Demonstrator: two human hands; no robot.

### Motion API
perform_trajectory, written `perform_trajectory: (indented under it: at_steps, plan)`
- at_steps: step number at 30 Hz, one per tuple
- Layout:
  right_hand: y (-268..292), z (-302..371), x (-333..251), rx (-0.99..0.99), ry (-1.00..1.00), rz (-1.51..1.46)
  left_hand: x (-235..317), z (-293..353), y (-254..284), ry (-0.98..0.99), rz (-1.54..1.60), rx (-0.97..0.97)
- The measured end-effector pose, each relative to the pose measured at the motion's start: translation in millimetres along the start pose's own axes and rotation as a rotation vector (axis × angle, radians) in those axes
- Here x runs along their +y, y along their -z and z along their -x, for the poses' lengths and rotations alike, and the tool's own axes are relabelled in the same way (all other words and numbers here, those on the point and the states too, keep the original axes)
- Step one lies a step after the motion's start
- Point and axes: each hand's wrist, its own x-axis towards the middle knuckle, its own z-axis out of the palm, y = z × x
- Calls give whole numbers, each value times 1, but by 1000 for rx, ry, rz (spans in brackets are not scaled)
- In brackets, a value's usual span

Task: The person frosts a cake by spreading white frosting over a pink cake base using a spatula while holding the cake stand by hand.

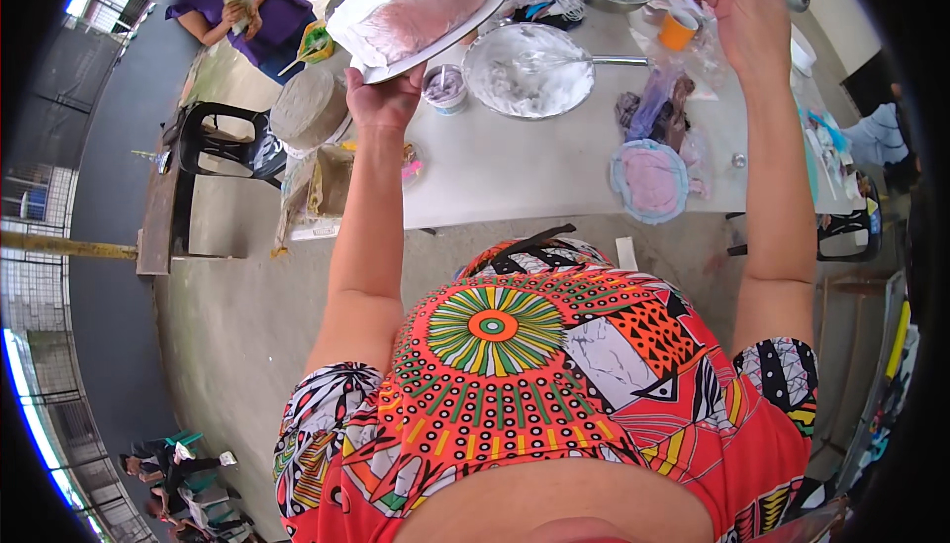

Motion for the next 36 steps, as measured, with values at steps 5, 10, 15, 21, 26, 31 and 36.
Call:
perform_trajectory:
  at_steps: [5, 10, 15, 21, 26, 31, 36]
  plan:
    - [-19, -1, -3, -186, 70, 47, 0, 4, -7, -22, -14, 21]
    - [-41, 4, -3, -260, 145, 101, 12, 3, -6, -2, -43, -10]
    - [-59, 10, 5, -278, 129, 123, 21, 2, -6, 28, -42, -12]
    - [-90, 11, 0, -289, 91, 163, 30, -10, -8, 114, -65, -42]
    - [-118, 13, -22, -335, 81, 347, 40, -16, -1, 156, -47, -117]
    - [-103, 3, -35, -317, 300, 466, 36, -21, -7, 138, -79, -85]
    - [-94, 9, -27, -289, 268, 410, 32, -23, -20, 133, -63, -52]
